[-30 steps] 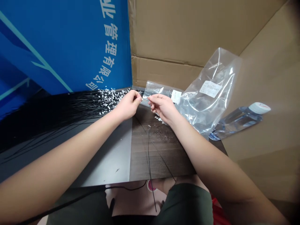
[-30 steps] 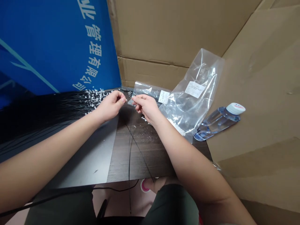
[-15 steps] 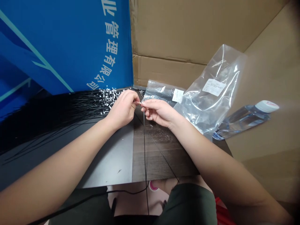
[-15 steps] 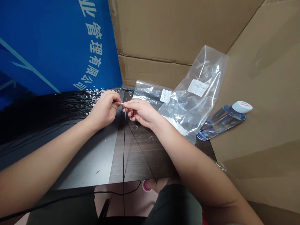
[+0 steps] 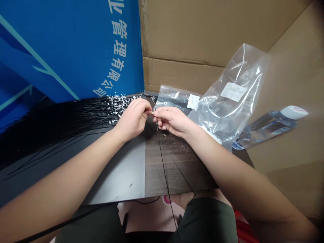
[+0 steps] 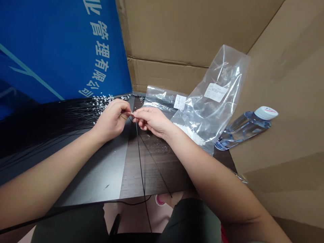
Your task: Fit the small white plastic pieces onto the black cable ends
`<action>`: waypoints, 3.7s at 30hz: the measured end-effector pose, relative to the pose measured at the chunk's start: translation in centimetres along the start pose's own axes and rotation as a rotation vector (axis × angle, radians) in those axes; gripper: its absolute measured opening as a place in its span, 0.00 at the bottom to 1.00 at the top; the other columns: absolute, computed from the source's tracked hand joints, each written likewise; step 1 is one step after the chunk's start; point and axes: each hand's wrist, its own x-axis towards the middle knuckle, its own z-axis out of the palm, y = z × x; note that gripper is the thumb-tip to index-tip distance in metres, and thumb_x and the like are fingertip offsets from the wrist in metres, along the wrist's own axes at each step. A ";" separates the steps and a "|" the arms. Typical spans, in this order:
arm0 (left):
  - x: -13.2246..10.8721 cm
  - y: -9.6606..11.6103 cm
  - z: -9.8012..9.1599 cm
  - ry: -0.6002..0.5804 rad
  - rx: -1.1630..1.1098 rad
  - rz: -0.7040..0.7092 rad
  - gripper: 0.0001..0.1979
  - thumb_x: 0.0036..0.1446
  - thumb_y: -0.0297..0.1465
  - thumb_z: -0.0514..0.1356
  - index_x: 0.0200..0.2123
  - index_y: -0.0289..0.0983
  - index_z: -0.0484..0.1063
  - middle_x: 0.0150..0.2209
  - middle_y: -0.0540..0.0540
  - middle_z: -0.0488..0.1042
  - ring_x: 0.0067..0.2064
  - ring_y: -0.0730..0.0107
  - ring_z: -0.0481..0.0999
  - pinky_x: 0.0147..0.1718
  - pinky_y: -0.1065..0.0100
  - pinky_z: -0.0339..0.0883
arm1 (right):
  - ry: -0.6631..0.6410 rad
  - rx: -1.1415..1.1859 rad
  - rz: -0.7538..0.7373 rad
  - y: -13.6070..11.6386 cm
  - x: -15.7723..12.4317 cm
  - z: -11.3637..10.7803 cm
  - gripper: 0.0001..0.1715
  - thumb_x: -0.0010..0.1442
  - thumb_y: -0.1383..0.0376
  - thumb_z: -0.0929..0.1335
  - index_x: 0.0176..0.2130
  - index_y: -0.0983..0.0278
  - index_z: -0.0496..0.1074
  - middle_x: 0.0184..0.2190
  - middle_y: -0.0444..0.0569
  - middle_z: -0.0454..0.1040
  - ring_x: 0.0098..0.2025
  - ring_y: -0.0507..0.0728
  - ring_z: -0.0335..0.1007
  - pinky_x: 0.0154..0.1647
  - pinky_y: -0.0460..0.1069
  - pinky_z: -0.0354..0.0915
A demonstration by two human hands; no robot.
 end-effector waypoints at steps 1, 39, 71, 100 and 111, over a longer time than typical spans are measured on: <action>-0.1 0.0 0.1 0.007 -0.025 -0.028 0.05 0.69 0.27 0.56 0.38 0.40 0.67 0.39 0.45 0.73 0.44 0.62 0.72 0.47 0.59 0.68 | 0.005 -0.002 -0.011 0.1 0.1 0.0 0.08 0.56 0.65 0.77 0.30 0.65 0.76 0.27 0.45 0.75 0.24 0.47 0.63 0.21 0.44 0.57; -0.7 0.5 1.1 -0.129 -0.920 -0.709 0.25 0.53 0.51 0.73 0.30 0.36 0.73 0.27 0.50 0.71 0.27 0.74 0.69 0.29 0.68 0.63 | 0.144 -0.875 -0.648 1.2 0.1 -1.4 0.11 0.68 0.56 0.71 0.39 0.60 0.80 0.39 0.48 0.83 0.41 0.57 0.76 0.46 0.54 0.68; -0.6 0.6 0.9 -0.108 -0.982 -0.840 0.11 0.54 0.37 0.71 0.30 0.36 0.77 0.27 0.48 0.73 0.28 0.74 0.70 0.28 0.69 0.62 | 0.167 -0.970 -0.673 1.2 0.2 -1.9 0.09 0.68 0.57 0.70 0.38 0.59 0.77 0.37 0.47 0.79 0.37 0.57 0.70 0.44 0.54 0.66; 0.1 1.1 0.6 0.030 -1.130 -0.930 0.08 0.52 0.31 0.71 0.27 0.35 0.76 0.26 0.47 0.75 0.27 0.73 0.73 0.31 0.68 0.66 | -0.044 -0.273 -0.046 0.7 -0.4 -0.5 0.17 0.54 0.53 0.80 0.35 0.64 0.83 0.34 0.48 0.82 0.25 0.47 0.63 0.20 0.45 0.53; 0.0 1.1 0.6 -0.019 -1.178 -0.958 0.08 0.52 0.30 0.69 0.26 0.34 0.75 0.24 0.49 0.71 0.25 0.76 0.69 0.26 0.71 0.61 | 0.017 -0.236 -0.031 1.4 0.1 -0.2 0.14 0.55 0.57 0.79 0.34 0.66 0.80 0.28 0.48 0.79 0.23 0.46 0.62 0.20 0.44 0.51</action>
